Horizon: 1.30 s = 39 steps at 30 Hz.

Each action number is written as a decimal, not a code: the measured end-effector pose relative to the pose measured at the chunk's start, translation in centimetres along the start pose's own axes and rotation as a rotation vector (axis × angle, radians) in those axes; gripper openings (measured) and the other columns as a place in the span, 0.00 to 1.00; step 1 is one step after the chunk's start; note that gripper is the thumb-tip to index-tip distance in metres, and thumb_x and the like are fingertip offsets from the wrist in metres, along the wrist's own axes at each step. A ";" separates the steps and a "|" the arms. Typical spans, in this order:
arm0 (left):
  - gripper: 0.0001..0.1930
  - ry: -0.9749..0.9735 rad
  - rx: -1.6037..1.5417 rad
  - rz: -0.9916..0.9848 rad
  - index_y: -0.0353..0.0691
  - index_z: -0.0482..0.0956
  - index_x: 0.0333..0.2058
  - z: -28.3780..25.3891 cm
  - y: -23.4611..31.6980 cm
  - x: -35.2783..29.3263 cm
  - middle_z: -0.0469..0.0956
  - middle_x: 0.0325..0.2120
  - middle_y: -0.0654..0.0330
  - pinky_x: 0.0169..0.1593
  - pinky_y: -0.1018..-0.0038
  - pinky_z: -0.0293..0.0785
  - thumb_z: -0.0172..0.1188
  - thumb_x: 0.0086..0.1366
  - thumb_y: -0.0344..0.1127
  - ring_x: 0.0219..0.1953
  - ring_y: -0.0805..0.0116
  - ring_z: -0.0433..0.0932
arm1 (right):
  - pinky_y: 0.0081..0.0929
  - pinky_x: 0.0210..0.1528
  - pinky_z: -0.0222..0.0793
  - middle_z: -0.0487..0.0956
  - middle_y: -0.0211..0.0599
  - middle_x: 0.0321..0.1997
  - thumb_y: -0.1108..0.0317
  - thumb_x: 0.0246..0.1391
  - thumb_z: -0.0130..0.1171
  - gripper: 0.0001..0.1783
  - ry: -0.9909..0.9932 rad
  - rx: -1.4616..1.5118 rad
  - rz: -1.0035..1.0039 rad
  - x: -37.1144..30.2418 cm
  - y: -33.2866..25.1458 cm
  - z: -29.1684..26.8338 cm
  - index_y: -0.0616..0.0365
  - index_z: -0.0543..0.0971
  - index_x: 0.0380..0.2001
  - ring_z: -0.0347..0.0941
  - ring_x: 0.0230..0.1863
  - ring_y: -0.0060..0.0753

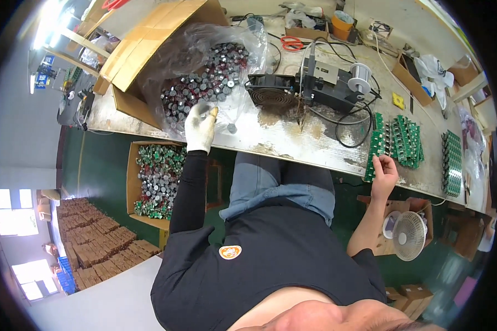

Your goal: The person picks up a circuit board and a motor, then holds the motor's wires against the board while a soldering machine tip descends to join them. This process is repeated for several connection points before the person places the completed assembly into a cardboard box.

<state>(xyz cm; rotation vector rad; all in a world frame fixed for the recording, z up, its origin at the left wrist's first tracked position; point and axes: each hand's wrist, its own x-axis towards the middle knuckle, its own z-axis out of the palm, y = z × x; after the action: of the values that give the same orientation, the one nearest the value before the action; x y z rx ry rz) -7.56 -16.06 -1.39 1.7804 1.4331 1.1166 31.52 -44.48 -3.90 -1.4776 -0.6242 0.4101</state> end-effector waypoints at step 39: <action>0.14 -0.299 -0.462 -0.384 0.29 0.78 0.40 7.6 4.3 -6.7 0.78 0.25 0.61 0.30 0.81 0.70 0.58 0.66 0.37 0.24 0.77 0.75 | 0.27 0.29 0.67 0.75 0.39 0.30 0.70 0.48 0.64 0.21 -0.325 -0.784 0.000 1.8 0.2 6.6 0.66 0.74 0.45 0.73 0.27 0.32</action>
<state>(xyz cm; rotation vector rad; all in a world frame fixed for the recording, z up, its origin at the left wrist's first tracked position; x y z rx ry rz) 0.66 -23.20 -3.02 1.2234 1.1555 0.8494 28.86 -38.17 -4.00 -2.1725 -1.1263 0.4317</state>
